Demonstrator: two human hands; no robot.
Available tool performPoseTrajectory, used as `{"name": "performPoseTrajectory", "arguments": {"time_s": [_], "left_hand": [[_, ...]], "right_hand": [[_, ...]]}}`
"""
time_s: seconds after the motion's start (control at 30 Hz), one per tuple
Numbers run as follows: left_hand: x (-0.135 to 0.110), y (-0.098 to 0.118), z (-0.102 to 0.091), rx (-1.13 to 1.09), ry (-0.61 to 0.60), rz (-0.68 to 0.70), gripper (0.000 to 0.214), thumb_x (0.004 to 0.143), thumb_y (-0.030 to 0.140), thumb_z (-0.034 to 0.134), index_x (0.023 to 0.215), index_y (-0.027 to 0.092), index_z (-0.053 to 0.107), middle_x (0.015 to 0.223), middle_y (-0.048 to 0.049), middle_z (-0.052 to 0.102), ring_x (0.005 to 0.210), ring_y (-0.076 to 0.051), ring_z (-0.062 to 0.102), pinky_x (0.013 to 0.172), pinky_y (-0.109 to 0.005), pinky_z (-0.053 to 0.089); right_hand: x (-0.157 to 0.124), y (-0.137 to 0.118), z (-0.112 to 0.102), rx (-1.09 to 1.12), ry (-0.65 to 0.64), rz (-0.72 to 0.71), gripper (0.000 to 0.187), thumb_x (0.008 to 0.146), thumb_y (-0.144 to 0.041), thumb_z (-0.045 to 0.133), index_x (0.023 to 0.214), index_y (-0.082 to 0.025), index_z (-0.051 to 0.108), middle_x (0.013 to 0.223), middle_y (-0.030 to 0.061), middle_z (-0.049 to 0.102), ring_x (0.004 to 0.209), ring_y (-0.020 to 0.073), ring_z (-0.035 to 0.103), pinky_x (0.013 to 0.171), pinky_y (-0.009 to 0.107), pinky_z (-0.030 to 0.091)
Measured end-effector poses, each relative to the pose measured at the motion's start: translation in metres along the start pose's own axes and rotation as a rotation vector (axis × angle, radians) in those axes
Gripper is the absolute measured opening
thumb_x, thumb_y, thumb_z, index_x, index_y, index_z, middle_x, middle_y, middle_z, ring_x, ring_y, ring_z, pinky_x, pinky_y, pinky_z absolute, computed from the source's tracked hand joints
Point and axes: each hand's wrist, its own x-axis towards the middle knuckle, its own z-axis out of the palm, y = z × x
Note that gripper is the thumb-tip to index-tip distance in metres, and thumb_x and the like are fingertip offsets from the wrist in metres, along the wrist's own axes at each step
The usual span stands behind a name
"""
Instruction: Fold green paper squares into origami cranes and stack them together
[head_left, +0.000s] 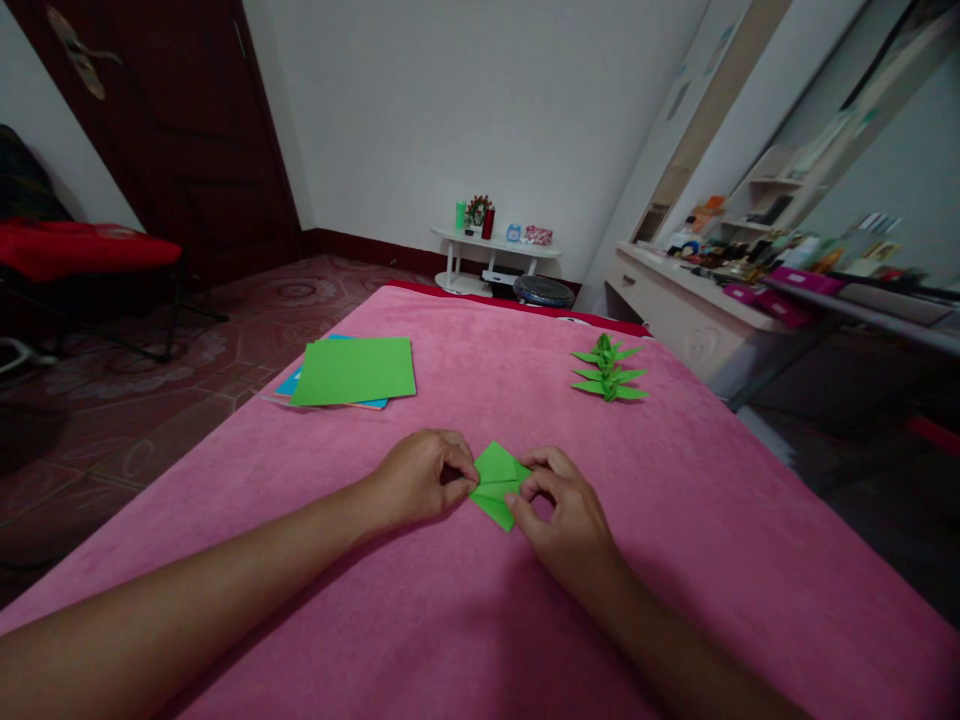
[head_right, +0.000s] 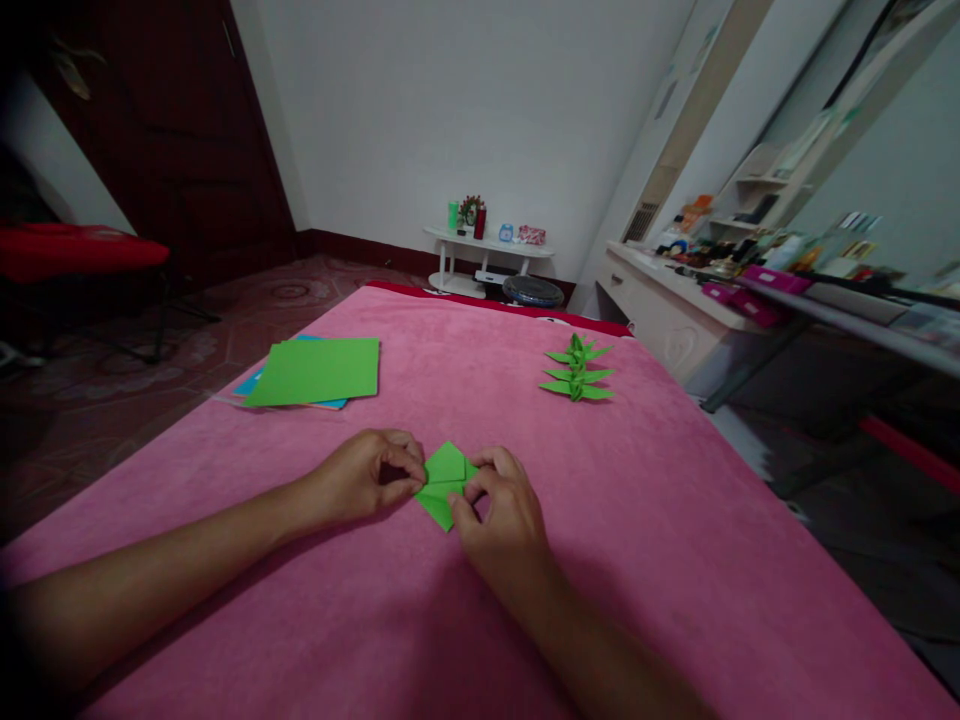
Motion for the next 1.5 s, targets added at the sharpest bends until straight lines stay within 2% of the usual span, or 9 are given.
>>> {"name": "performPoseTrajectory", "arguments": {"time_s": [0.2,0.43,0.73,0.87,1.07,1.17,1.27,1.37,1.5], "left_hand": [[-0.0002,0.0013,0.0002,0.012,0.015,-0.001,0.015,0.073,0.013,0.057,0.07,0.019,0.07,0.074,-0.0017,0.062,0.068,-0.012,0.055,0.063,-0.022,0.041],[0.0004,0.0001,0.0006,-0.012,0.007,-0.04,0.009,0.075,0.022,0.062,0.074,0.019,0.071,0.076,-0.0023,0.063,0.071,-0.012,0.056,0.065,-0.022,0.041],[0.0033,-0.0006,0.0028,0.023,0.015,-0.105,0.007,0.072,0.023,0.065,0.071,0.018,0.07,0.071,-0.0022,0.061,0.064,-0.012,0.054,0.061,-0.022,0.041],[0.0037,-0.0029,0.0034,0.013,0.022,-0.126,0.011,0.07,0.024,0.067,0.08,0.02,0.071,0.071,-0.0015,0.061,0.063,-0.011,0.054,0.059,-0.022,0.041],[0.0034,-0.0057,0.0047,0.047,-0.01,-0.086,0.017,0.074,0.025,0.064,0.088,0.026,0.073,0.077,-0.0015,0.063,0.068,-0.012,0.055,0.06,-0.021,0.04],[0.0038,-0.0062,0.0044,0.057,-0.021,-0.08,0.017,0.074,0.025,0.064,0.089,0.027,0.073,0.079,-0.0012,0.063,0.07,-0.012,0.056,0.06,-0.021,0.04],[0.0036,-0.0064,0.0043,0.046,-0.022,-0.077,0.018,0.075,0.024,0.063,0.089,0.027,0.073,0.08,-0.0009,0.064,0.071,-0.012,0.056,0.061,-0.021,0.04],[0.0032,-0.006,0.0051,0.036,-0.009,-0.085,0.018,0.075,0.022,0.062,0.088,0.026,0.073,0.08,-0.0009,0.065,0.072,-0.012,0.057,0.062,-0.021,0.041],[0.0031,-0.0056,0.0067,0.022,0.0,-0.101,0.02,0.075,0.018,0.06,0.087,0.026,0.073,0.079,-0.0008,0.064,0.071,-0.012,0.056,0.062,-0.021,0.042]], "right_hand": [[0.0004,0.0011,-0.0007,0.026,-0.01,-0.021,0.019,0.072,-0.011,0.055,0.056,-0.019,0.051,0.093,0.0066,0.055,0.093,0.0214,0.054,0.08,0.034,0.043],[0.0006,0.0024,0.0009,0.001,-0.023,-0.051,0.019,0.071,-0.009,0.054,0.057,-0.019,0.047,0.089,0.0065,0.053,0.093,0.0223,0.052,0.079,0.035,0.041],[0.0026,0.003,0.0039,-0.062,-0.014,-0.059,0.019,0.067,-0.007,0.054,0.057,-0.02,0.045,0.085,0.0054,0.052,0.087,0.0213,0.05,0.077,0.034,0.042],[0.0027,0.0049,0.0058,-0.096,-0.012,-0.068,0.018,0.066,-0.007,0.054,0.057,-0.02,0.044,0.085,0.0054,0.051,0.087,0.0213,0.049,0.077,0.034,0.042],[0.0019,0.0023,0.0051,-0.098,-0.019,-0.066,0.018,0.067,-0.008,0.054,0.06,-0.02,0.042,0.086,0.0062,0.051,0.087,0.0219,0.049,0.077,0.035,0.042],[0.0006,0.0005,0.0031,-0.082,0.024,-0.058,0.016,0.066,-0.008,0.055,0.072,-0.02,0.047,0.086,0.0057,0.051,0.085,0.0215,0.05,0.077,0.035,0.042],[-0.0005,0.0002,0.0012,-0.078,0.006,-0.058,0.018,0.068,-0.009,0.055,0.083,-0.019,0.054,0.094,0.0067,0.05,0.086,0.0209,0.051,0.078,0.034,0.043],[-0.0007,0.0009,0.0001,-0.096,-0.051,-0.094,0.011,0.073,-0.011,0.054,0.076,-0.019,0.06,0.096,0.0067,0.05,0.089,0.0209,0.052,0.078,0.034,0.044],[-0.0002,0.0004,-0.0017,-0.16,-0.07,-0.093,0.011,0.072,-0.011,0.056,0.07,-0.02,0.062,0.093,0.0058,0.052,0.087,0.0209,0.052,0.076,0.034,0.044]]}}
